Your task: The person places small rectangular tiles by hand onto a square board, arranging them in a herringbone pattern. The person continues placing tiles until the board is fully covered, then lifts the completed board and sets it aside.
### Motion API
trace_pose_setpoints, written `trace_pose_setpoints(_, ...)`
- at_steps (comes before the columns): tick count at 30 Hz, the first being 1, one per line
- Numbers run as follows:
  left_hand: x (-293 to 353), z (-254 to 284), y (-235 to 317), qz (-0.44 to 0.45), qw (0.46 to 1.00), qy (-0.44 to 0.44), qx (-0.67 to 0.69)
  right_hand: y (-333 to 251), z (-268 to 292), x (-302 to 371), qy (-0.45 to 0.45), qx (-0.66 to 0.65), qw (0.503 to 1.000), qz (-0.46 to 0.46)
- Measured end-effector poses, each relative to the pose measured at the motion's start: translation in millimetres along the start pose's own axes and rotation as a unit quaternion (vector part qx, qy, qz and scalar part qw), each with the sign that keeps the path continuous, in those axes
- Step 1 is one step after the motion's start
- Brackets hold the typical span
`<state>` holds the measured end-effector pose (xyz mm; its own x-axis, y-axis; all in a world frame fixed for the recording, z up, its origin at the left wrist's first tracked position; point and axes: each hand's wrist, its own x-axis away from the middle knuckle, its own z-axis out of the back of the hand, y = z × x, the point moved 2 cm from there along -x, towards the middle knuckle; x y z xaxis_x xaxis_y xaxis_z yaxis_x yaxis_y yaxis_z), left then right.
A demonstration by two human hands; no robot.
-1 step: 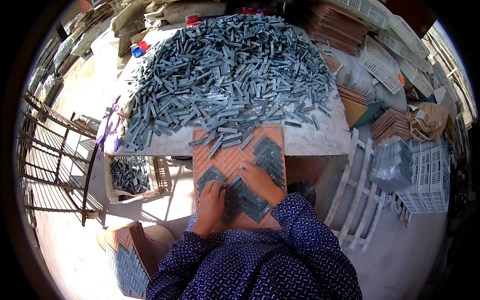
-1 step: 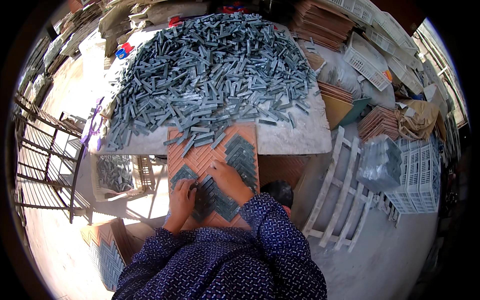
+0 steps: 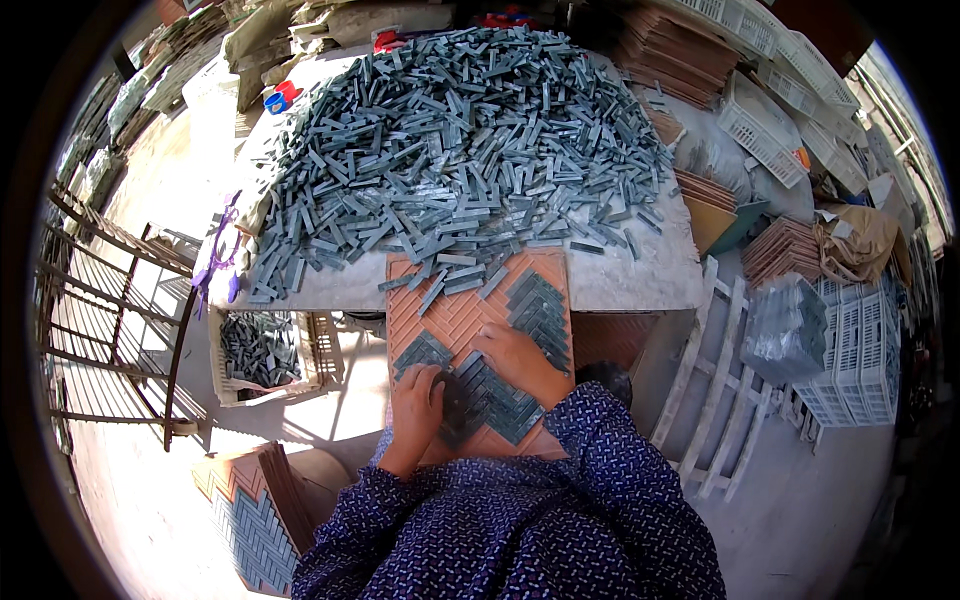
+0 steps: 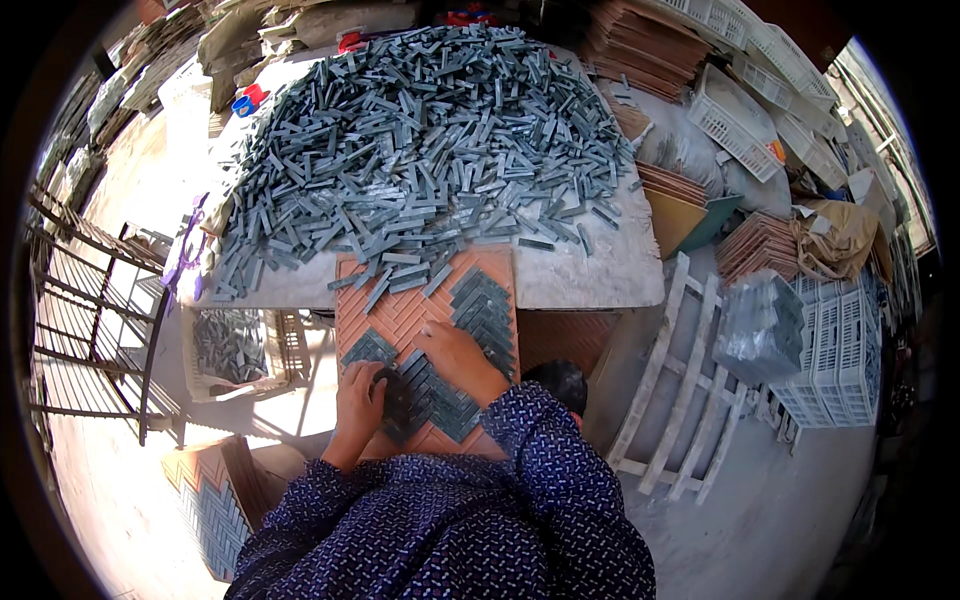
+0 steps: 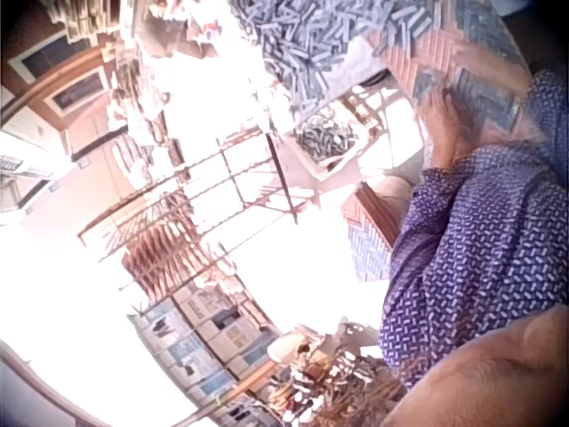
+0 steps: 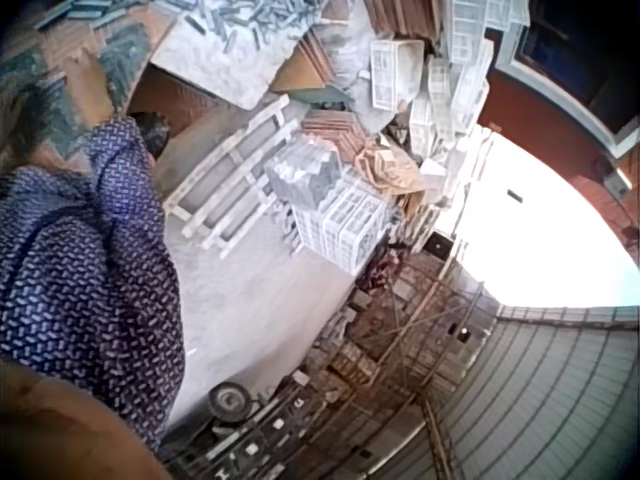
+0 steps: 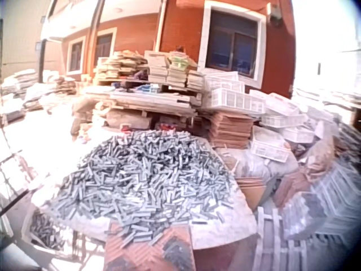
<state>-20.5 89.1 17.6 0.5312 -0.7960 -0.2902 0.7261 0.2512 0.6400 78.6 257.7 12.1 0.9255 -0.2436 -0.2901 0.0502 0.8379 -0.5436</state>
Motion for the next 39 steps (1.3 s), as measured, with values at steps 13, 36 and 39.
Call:
trace_pose_setpoints(13,56,18,-18,0.037,0.997,-0.048,-0.038,1,9,-16,-0.074,-0.034,0.994,0.076)
trace_pose_setpoints(36,-22,-28,1,-0.045,0.999,0.002,0.002,-22,19,19,0.054,-0.15,0.976,-0.15)
trace_pose_setpoints(39,-27,-34,6,-0.049,0.999,-0.003,0.0,-20,20,30,0.102,-0.126,0.976,-0.144)
